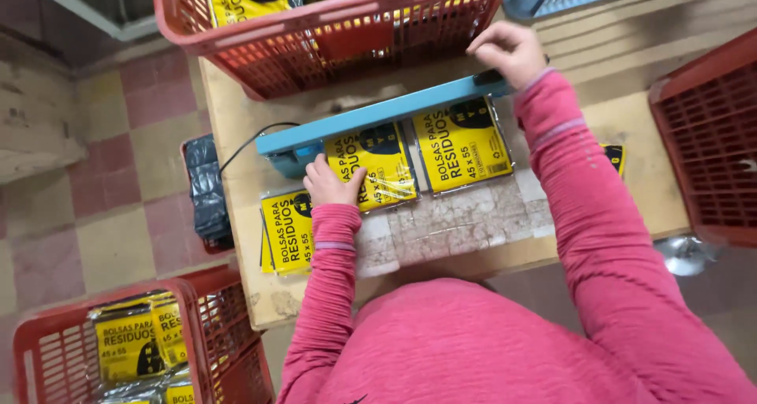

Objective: Using an impulse sealer to seal yellow plastic bags and organizing them into crates.

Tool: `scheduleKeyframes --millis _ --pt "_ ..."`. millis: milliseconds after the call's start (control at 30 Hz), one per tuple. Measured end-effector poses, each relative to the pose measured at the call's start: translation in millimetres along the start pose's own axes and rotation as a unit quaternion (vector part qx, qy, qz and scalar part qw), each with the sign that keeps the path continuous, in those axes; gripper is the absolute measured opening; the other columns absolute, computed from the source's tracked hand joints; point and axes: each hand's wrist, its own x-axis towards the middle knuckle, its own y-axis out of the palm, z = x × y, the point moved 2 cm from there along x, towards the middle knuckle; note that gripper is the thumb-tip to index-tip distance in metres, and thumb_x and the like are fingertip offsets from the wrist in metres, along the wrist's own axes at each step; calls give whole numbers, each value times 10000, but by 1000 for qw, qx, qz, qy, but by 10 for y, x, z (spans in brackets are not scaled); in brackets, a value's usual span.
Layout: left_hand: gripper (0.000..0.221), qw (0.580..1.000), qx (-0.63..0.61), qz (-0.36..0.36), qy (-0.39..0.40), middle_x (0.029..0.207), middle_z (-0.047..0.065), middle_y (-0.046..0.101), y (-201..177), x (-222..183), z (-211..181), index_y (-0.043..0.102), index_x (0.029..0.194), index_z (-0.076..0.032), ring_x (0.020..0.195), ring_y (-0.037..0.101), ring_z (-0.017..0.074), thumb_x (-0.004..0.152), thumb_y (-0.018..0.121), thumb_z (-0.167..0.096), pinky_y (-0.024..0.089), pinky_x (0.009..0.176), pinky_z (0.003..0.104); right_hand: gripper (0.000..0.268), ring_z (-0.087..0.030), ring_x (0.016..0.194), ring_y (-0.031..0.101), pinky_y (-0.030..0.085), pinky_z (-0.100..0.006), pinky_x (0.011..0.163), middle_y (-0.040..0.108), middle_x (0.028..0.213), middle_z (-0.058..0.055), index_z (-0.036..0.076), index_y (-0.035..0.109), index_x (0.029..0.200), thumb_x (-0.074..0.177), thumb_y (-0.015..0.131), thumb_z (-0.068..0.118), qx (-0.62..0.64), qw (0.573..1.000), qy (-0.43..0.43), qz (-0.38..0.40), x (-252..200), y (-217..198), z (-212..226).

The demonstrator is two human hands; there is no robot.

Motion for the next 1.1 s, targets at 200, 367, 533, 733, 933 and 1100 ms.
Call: scheduleKeyframes --millis 200,367,533,733,933,1100 --pt "817 998 -43 20 -52 1196 234 592 247 124 199 513 1262 24 1117 587 447 694 921 -399 496 943 491 225 -197 778 678 541 -311 767 709 844 -158 -35 683 856 1012 713 123 240 965 76 -69 -633 -111 412" --pt "521 990 -124 28 -63 1092 171 680 344 57 286 600 1156 -59 992 670 400 774 851 -309 533 853 483 635 -378 943 684 537 -437 815 699 1049 -218 -33 664 1124 731 908 402 -209 936 271 -79 -1149 543 88" --pt "304 992 -126 1 1 1010 142 713 126 -159 97 623 1058 -83 941 696 374 855 782 -243 551 810 467 785 -413 951 691 546 -465 822 691 1066 -250 -45 611 1138 605 957 417 -293 882 361 -76 -1214 757 -104" --pt "265 980 -187 49 -44 989 158 722 -653 -398 -64 598 1166 -60 897 692 355 960 718 -177 533 749 457 281 -344 920 714 557 -432 838 747 984 -185 67 680 1033 858 776 264 -209 898 380 -73 -1516 901 -177" --pt "173 808 -556 191 45 1133 72 653 -316 -494 -100 557 1153 -9 1045 591 122 1007 651 -3 485 946 290 197 -90 735 521 469 -255 642 495 846 26 74 481 1008 924 634 -16 254 931 199 -172 -2016 1480 -32" --pt "298 784 -590 192 4 1235 67 625 331 -595 -249 525 1303 -14 1133 591 158 1016 600 -54 491 1027 315 183 -79 908 550 496 -222 808 521 970 8 90 471 1067 983 577 -33 448 833 220 -240 -2373 1686 309"
